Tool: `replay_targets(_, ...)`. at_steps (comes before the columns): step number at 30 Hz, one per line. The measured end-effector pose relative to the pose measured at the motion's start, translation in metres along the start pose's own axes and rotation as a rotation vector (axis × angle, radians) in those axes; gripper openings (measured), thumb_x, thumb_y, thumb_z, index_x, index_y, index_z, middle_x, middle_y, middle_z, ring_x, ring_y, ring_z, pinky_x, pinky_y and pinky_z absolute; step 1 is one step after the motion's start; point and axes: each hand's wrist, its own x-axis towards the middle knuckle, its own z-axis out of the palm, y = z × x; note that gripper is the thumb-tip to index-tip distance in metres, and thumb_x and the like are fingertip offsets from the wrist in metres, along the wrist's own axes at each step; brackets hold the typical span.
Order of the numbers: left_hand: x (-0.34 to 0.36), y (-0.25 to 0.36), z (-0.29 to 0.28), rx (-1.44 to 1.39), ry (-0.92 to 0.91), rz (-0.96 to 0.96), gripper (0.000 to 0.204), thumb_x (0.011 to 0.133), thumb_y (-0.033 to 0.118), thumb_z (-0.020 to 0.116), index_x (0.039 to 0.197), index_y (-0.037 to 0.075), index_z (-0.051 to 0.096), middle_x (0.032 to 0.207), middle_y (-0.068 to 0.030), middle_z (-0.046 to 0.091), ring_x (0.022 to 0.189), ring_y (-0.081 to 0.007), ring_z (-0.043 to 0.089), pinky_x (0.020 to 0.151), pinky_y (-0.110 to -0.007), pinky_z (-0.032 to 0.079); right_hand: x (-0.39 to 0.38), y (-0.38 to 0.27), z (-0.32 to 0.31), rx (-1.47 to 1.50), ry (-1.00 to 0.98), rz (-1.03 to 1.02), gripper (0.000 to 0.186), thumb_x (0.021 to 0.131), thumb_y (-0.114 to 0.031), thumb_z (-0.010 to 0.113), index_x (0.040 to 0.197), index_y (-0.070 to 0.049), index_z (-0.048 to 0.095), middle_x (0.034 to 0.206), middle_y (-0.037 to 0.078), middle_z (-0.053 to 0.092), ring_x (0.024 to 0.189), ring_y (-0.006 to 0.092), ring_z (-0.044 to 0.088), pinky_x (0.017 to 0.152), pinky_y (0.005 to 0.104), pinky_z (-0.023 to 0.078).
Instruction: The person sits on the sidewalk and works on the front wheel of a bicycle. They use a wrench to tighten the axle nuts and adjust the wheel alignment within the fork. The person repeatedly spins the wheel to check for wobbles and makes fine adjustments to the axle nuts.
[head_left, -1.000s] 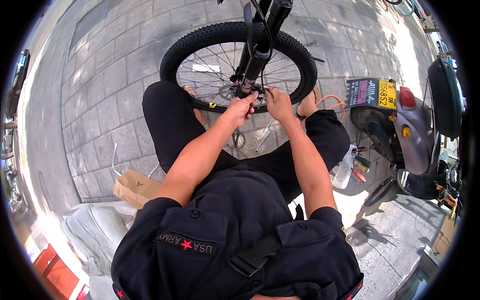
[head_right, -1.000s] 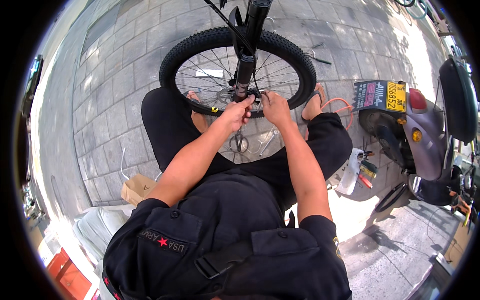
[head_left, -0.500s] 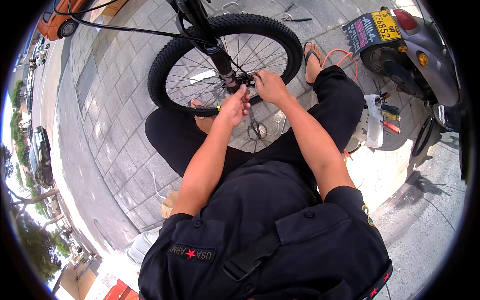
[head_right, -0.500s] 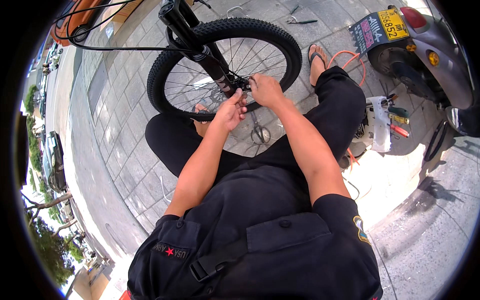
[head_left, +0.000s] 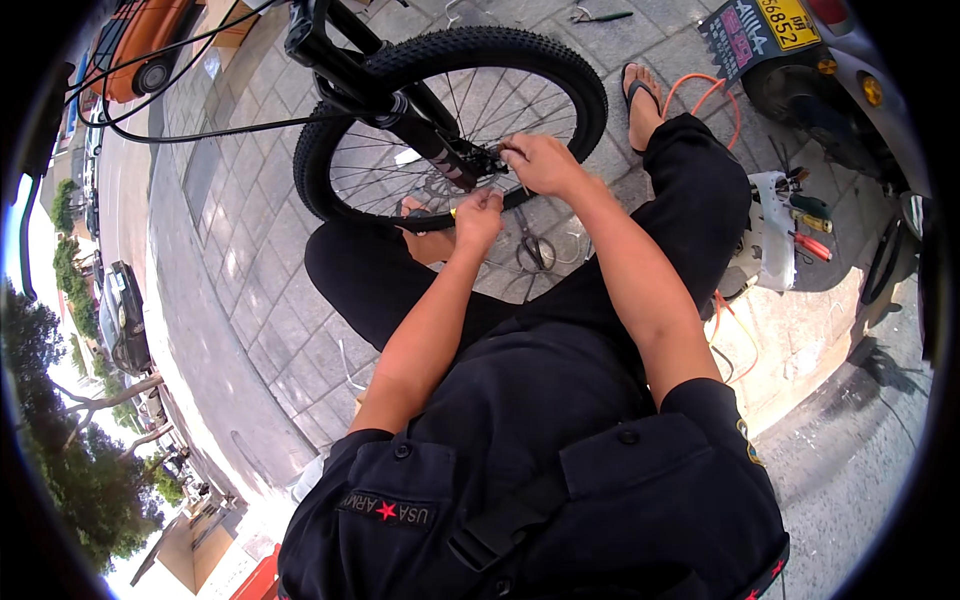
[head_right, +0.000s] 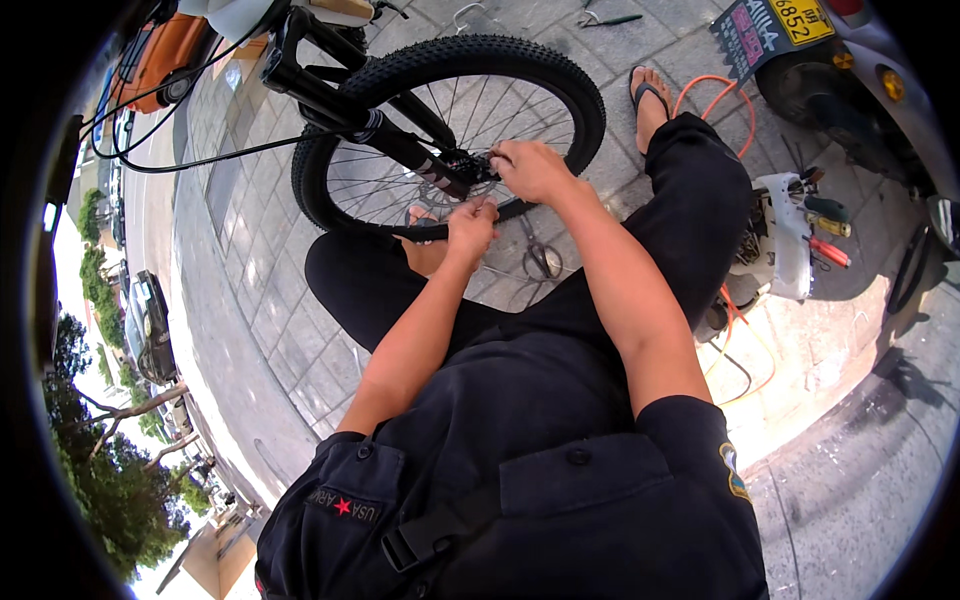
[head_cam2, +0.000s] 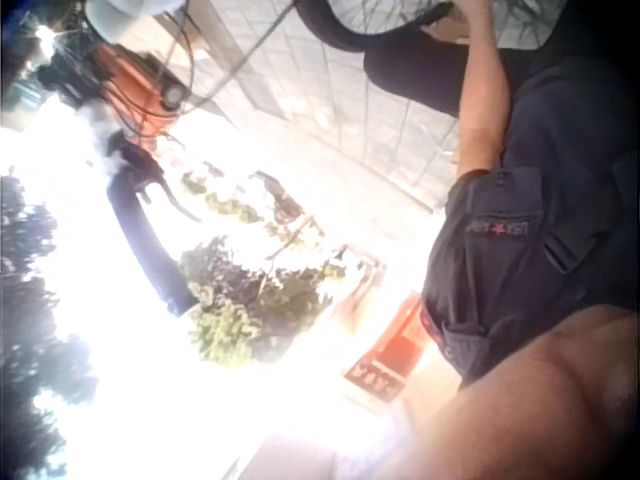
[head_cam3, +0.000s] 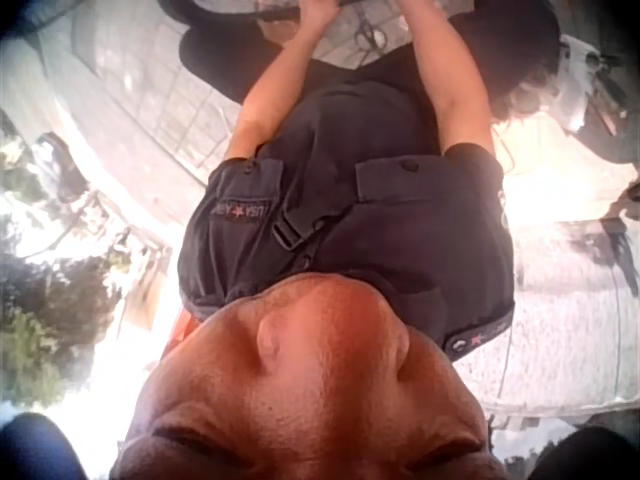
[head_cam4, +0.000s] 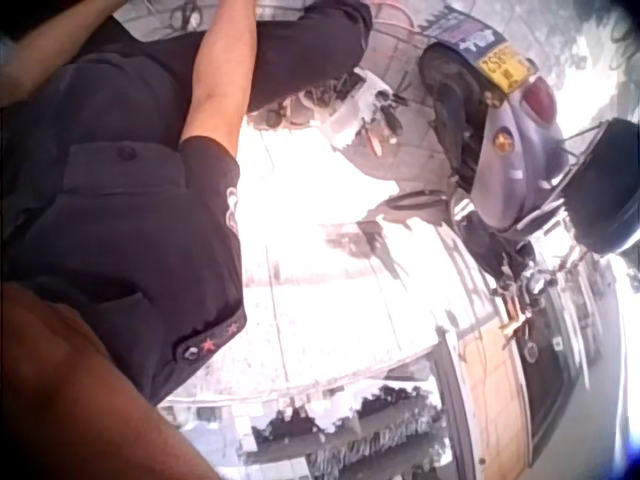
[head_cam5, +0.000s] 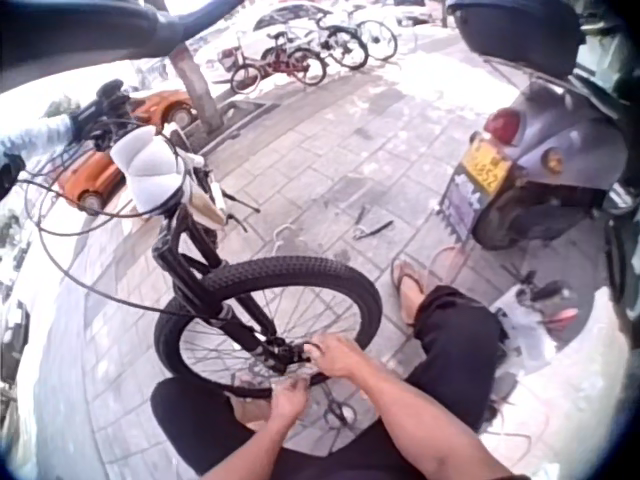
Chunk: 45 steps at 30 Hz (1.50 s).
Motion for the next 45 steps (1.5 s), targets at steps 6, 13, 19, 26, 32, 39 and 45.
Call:
replay_targets(6,0.013,-0.023,-0.001,0.204,-0.007,0.095,0.045,0.101,0.037,0.061,0.090,-0.005,0.073,0.072,-0.0112,0.071,0.065,-0.0162,0.067,0.062,-0.032,0.052,-0.002,-0.001,0.001,0.095,0.083,-0.023,0.030,0.098,-0.027,0.063,0.115,-0.005,0.073,0.105,0.019,0.074,0.098,0.0397,0.071,0.086,0.0447,0.056)
replay_targets(13,0.012,-0.018,0.000,0.134,0.078,0.126,0.037,0.100,0.031,0.064,0.104,-0.005,0.072,0.075,-0.0102,0.073,0.068,-0.0156,0.068,0.068,-0.031,0.052,-0.004,0.001,0.010,0.006,0.216,-0.161,0.027,0.097,-0.026,0.064,0.108,-0.004,0.074,0.099,0.020,0.074,0.095,0.0405,0.070,0.084,0.0477,0.056)
replay_targets(19,0.009,-0.018,0.002,0.125,0.116,0.216,0.038,0.101,0.026,0.065,0.117,-0.008,0.069,0.080,-0.0069,0.070,0.063,-0.0097,0.063,0.053,-0.025,0.051,0.004,0.000,0.001,-0.109,0.033,-0.093,0.023,0.096,-0.025,0.061,0.098,-0.005,0.072,0.094,0.023,0.072,0.093,0.0446,0.069,0.085,0.0538,0.054)
replay_targets(26,0.001,0.001,0.002,-0.114,0.061,0.103,0.031,0.101,0.026,0.064,0.111,-0.003,0.069,0.083,-0.0053,0.070,0.059,-0.0092,0.062,0.049,-0.024,0.046,-0.008,0.017,0.015,0.013,0.094,0.167,0.030,0.096,-0.031,0.062,0.097,-0.003,0.073,0.096,0.026,0.071,0.095,0.0464,0.068,0.087,0.0533,0.053)
replay_targets(32,-0.003,0.017,0.000,-0.426,-0.035,-0.085,0.022,0.101,0.028,0.064,0.106,0.006,0.067,0.088,-0.0031,0.069,0.062,-0.0124,0.063,0.048,-0.025,0.041,0.008,0.032,0.022,0.393,0.064,0.525,0.034,0.089,-0.030,0.064,0.077,0.000,0.072,0.074,0.020,0.070,0.070,0.0343,0.069,0.065,0.0447,0.053)
replay_targets(39,-0.004,0.023,-0.010,-0.785,-0.142,-0.196,0.025,0.099,0.034,0.069,0.104,0.010,0.066,0.085,0.0010,0.067,0.067,-0.0132,0.063,0.053,-0.027,0.042,0.007,0.005,0.015,0.630,-0.058,0.705,0.027,0.085,-0.020,0.064,0.064,-0.002,0.066,0.057,0.007,0.061,0.046,0.0169,0.053,0.043,0.0350,0.038)
replay_targets(45,-0.004,0.036,-0.008,-0.859,-0.159,-0.302,0.028,0.096,0.041,0.074,0.099,0.015,0.065,0.081,0.0050,0.063,0.066,-0.0115,0.058,0.054,-0.026,0.040,0.010,0.002,0.014,0.646,-0.099,0.746,0.027,0.084,-0.020,0.065,0.063,-0.003,0.063,0.055,0.006,0.058,0.044,0.0167,0.050,0.041,0.0353,0.034)
